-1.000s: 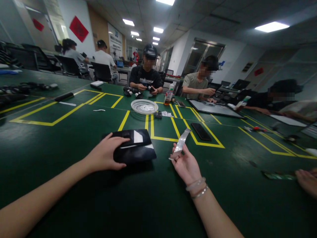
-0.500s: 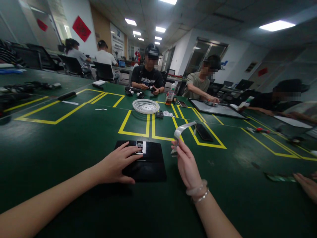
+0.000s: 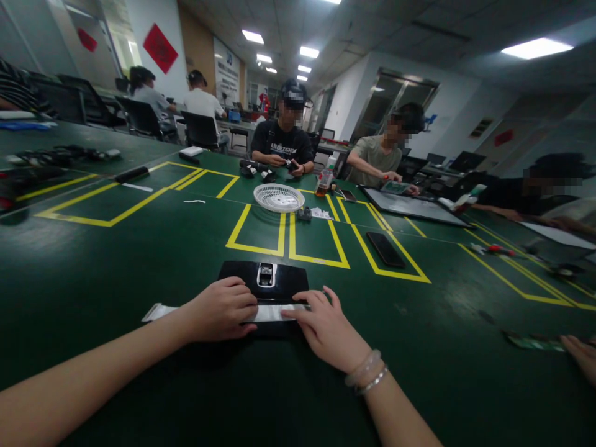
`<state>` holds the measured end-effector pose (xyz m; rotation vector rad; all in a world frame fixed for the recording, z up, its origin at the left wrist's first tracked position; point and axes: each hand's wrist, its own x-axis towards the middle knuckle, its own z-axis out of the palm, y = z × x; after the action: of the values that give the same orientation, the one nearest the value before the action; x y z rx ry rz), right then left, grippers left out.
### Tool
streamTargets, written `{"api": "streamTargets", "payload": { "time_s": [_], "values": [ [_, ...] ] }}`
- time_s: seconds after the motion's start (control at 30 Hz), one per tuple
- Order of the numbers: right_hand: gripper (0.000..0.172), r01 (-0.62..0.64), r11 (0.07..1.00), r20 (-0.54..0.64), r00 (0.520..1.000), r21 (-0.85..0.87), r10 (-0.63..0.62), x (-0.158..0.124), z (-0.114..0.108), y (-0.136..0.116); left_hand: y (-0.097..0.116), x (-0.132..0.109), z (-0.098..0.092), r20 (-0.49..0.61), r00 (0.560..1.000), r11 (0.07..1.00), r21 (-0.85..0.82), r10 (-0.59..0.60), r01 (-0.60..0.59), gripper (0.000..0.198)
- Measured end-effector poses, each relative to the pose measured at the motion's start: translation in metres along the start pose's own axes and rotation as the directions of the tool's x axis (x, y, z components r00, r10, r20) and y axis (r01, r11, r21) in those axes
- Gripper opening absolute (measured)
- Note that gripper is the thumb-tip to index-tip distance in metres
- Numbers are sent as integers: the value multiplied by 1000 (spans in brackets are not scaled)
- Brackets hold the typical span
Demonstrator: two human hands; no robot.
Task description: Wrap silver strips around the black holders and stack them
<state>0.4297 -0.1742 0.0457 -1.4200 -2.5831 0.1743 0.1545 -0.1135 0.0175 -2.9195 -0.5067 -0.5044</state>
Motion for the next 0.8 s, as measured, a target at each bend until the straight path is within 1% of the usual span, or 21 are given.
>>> {"api": "streamTargets", "payload": {
  "time_s": [0.1, 0.2, 0.33, 0.57, 0.67, 0.8],
  "values": [
    [37, 7, 1000, -9, 1000, -2, -7, 0, -1, -3, 0, 2, 1, 35, 999, 1000, 3, -22, 22, 18],
    [34, 15, 1000, -20, 1000, -5, -15, 1, -2, -8, 1, 4, -1, 16, 999, 999, 6, -33, 32, 13],
    [35, 25, 1000, -32, 999, -1, -25, 1, -3, -10, 2, 5, -3, -15, 1000, 1000, -1, -26, 26, 7],
    [37, 27, 1000, -41, 999, 8, -27, 1, -1, -9, 4, 6, -3, 16, 1000, 998, -54, -21, 22, 6],
    [34, 32, 999, -38, 999, 2, -32, 1, 1, -10, 4, 6, -3, 15, 1000, 999, -47, -9, 9, 6],
    [36, 22, 1000, -36, 999, -22, -23, 0, 2, -12, 4, 6, -3, 31, 1000, 1000, -23, -3, 4, 8]
  ]
}}
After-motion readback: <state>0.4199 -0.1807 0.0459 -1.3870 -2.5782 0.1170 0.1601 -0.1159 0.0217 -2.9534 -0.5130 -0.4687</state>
